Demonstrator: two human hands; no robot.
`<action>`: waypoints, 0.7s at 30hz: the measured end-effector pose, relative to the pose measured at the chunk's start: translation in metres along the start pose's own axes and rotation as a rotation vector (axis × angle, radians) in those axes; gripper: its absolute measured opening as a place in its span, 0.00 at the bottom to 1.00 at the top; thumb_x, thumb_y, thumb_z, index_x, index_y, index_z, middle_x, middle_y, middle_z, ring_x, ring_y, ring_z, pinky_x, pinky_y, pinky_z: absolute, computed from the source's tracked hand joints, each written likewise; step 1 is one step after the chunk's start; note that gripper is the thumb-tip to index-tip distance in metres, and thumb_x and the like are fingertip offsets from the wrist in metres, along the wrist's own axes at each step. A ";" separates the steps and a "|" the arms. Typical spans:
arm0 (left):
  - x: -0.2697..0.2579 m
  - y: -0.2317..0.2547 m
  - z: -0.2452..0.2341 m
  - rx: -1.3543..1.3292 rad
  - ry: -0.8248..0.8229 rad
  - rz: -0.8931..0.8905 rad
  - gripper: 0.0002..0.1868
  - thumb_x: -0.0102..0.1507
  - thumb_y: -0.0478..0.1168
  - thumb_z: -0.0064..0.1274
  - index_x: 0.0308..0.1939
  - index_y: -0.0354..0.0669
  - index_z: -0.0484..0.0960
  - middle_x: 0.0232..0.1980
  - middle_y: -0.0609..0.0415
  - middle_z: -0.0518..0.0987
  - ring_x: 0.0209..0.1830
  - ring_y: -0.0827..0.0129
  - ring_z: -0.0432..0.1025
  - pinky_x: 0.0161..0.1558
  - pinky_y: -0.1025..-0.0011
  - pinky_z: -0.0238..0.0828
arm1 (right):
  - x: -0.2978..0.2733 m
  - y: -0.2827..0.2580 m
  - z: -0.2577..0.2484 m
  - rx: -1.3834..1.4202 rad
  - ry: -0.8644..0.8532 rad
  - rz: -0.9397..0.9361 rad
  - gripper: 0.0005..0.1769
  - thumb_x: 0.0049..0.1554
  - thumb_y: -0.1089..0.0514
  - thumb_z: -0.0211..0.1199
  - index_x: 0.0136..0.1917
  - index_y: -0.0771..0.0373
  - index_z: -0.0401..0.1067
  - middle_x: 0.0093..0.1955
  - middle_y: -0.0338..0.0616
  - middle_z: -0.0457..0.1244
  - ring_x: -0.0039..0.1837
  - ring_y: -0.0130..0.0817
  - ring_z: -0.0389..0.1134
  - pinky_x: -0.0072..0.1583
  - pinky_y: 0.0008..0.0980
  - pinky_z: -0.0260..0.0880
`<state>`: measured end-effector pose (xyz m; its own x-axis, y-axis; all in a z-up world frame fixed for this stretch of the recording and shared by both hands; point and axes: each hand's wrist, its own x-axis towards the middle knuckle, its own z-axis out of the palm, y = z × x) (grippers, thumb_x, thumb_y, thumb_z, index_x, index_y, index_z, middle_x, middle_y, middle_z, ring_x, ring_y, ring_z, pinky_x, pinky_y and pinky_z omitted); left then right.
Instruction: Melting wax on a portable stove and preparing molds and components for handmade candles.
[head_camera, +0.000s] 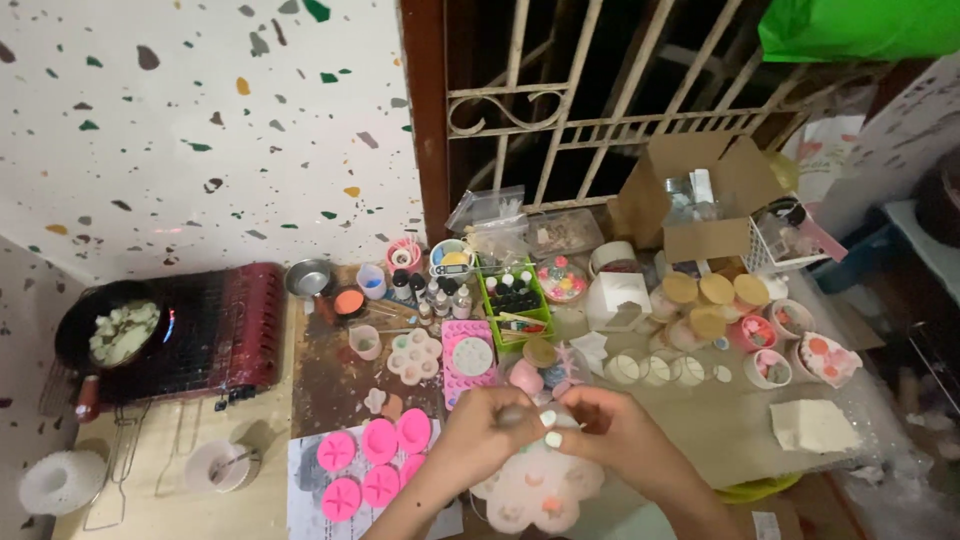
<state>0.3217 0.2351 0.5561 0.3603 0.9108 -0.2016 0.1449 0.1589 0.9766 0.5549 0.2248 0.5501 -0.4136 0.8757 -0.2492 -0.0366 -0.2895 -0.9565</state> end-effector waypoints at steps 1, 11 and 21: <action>0.003 0.003 0.000 0.103 -0.030 0.012 0.18 0.57 0.49 0.64 0.38 0.36 0.88 0.30 0.54 0.84 0.31 0.75 0.76 0.36 0.73 0.72 | 0.002 0.007 -0.007 0.019 -0.026 -0.028 0.16 0.52 0.64 0.74 0.52 0.69 0.75 0.50 0.36 0.67 0.51 0.23 0.67 0.52 0.27 0.70; 0.002 0.040 0.008 0.339 -0.204 0.008 0.22 0.43 0.45 0.71 0.37 0.38 0.87 0.31 0.53 0.84 0.31 0.71 0.80 0.38 0.71 0.75 | -0.006 0.026 -0.026 0.154 0.137 0.170 0.13 0.49 0.60 0.72 0.47 0.68 0.79 0.42 0.37 0.69 0.45 0.26 0.68 0.49 0.29 0.68; 0.007 0.043 0.015 0.285 -0.254 -0.014 0.21 0.43 0.41 0.69 0.38 0.38 0.85 0.32 0.54 0.83 0.32 0.73 0.77 0.38 0.72 0.74 | -0.008 0.020 -0.024 0.289 0.118 0.266 0.20 0.59 0.49 0.61 0.54 0.67 0.77 0.46 0.39 0.70 0.47 0.27 0.69 0.49 0.31 0.70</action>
<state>0.3441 0.2424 0.5958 0.5680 0.7802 -0.2622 0.3891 0.0262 0.9208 0.5796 0.2211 0.5296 -0.3367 0.7892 -0.5136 -0.2038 -0.5936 -0.7785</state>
